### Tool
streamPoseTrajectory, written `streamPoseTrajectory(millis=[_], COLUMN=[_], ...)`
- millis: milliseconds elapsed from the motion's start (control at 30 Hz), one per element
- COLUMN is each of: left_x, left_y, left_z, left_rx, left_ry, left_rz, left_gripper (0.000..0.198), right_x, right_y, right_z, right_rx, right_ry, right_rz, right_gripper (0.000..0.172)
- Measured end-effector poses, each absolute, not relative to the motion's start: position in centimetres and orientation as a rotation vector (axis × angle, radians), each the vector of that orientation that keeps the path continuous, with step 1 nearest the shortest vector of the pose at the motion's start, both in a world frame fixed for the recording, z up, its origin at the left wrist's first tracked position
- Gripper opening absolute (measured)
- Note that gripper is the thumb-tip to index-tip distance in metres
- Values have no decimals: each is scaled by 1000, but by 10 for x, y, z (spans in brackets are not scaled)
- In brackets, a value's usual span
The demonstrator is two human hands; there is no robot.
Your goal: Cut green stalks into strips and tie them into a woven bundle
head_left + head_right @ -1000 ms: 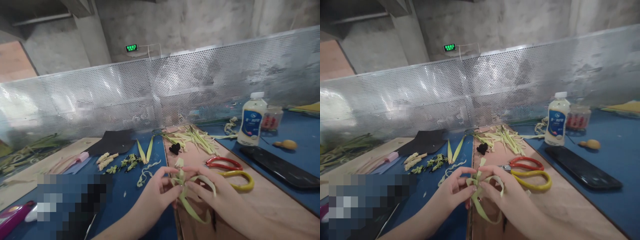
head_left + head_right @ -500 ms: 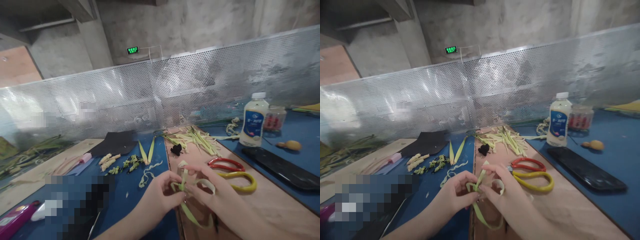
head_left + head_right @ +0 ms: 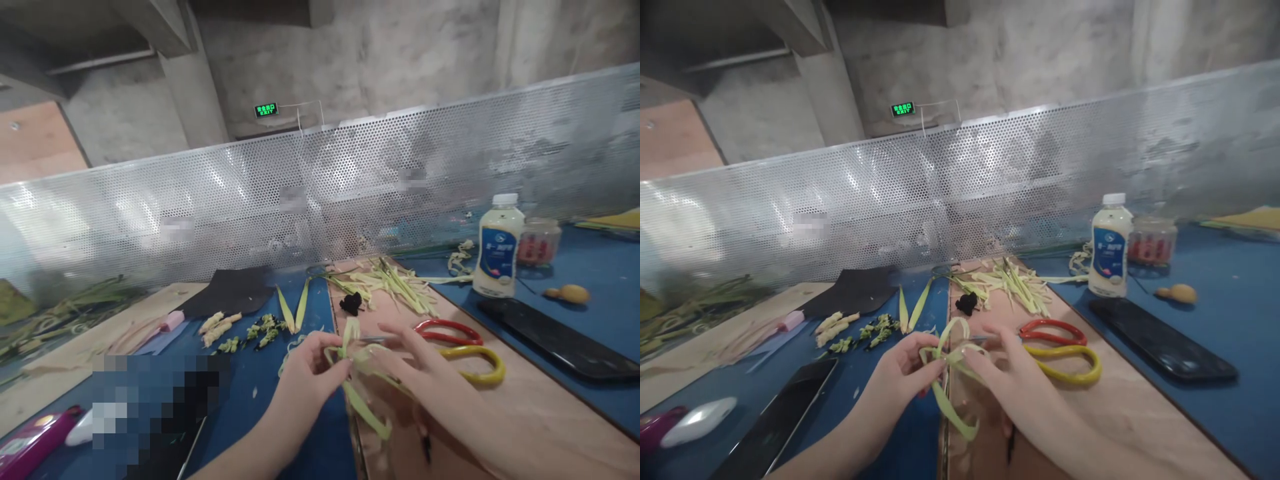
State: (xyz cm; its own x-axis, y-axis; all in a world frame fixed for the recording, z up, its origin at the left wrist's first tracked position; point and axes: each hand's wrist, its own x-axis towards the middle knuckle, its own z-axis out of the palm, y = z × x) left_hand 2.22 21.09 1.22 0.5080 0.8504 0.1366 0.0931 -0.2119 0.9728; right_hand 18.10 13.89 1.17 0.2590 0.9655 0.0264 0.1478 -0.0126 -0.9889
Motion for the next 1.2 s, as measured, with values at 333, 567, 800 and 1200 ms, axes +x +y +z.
streamPoseTrajectory(millis=[333,567,800,1200], left_x=[21,19,17,20], left_y=[211,215,203,187], left_z=[22,11,9,24], left_rx=[1584,1766,1901,1827], left_ry=[987,914,765,733], left_rz=[985,894,713,521], left_gripper=[25,18,15,17], right_x=[180,185,188,200], right_y=[121,120,131,136], right_z=[21,28,21,23], right_rx=[-1392,-978,-1063,-1318], right_ry=[-1488,-1266,-1324,-1775], right_rz=[848,1322,1154,401], right_gripper=[28,21,24,20])
